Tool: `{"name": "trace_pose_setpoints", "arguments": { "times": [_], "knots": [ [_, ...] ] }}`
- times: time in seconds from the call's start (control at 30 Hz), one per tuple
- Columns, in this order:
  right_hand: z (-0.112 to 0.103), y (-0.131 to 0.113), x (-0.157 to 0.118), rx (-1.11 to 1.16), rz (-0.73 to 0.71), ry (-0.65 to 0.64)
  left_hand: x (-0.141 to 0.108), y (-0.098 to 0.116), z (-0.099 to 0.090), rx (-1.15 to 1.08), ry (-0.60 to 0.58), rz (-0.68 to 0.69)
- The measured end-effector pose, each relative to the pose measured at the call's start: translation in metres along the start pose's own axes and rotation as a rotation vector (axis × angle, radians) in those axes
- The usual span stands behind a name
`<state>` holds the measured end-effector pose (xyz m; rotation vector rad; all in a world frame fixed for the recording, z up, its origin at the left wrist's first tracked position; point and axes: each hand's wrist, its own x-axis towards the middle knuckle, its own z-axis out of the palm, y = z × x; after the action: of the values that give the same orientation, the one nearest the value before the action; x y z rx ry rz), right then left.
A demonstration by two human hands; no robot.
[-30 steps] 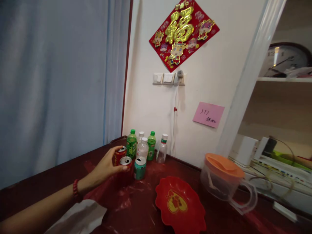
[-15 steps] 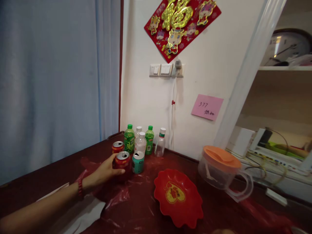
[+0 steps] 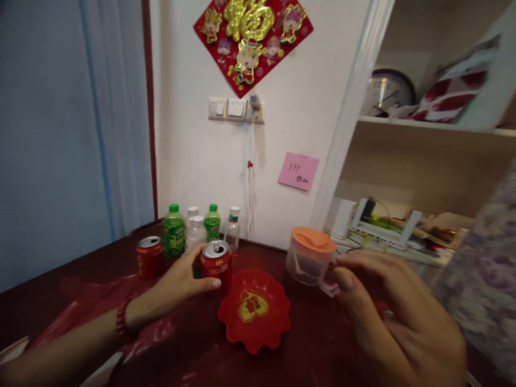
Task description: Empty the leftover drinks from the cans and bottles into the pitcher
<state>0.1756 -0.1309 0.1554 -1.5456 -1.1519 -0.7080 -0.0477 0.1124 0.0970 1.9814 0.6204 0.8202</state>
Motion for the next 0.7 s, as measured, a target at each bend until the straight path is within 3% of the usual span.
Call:
{"name": "trace_pose_setpoints", "arguments": {
  "times": [0.13, 0.3, 0.53, 0.7],
  "knots": [
    [0.021, 0.021, 0.017, 0.096, 0.158, 0.098, 0.020, -0.011, 0.039, -0.014, -0.109, 0.012],
    [0.061, 0.084, 0.019, 0.126, 0.316, 0.107, 0.032, -0.038, 0.070, 0.077, -0.159, 0.010],
    [0.103, 0.161, -0.002, 0.109, 0.571, 0.208, 0.035, -0.052, 0.081, 0.196, -0.177, -0.041],
    [0.127, 0.181, -0.023, 0.290, 0.740, 0.247, 0.034, -0.059, 0.084, 0.169, -0.165, -0.034]
  ]
}}
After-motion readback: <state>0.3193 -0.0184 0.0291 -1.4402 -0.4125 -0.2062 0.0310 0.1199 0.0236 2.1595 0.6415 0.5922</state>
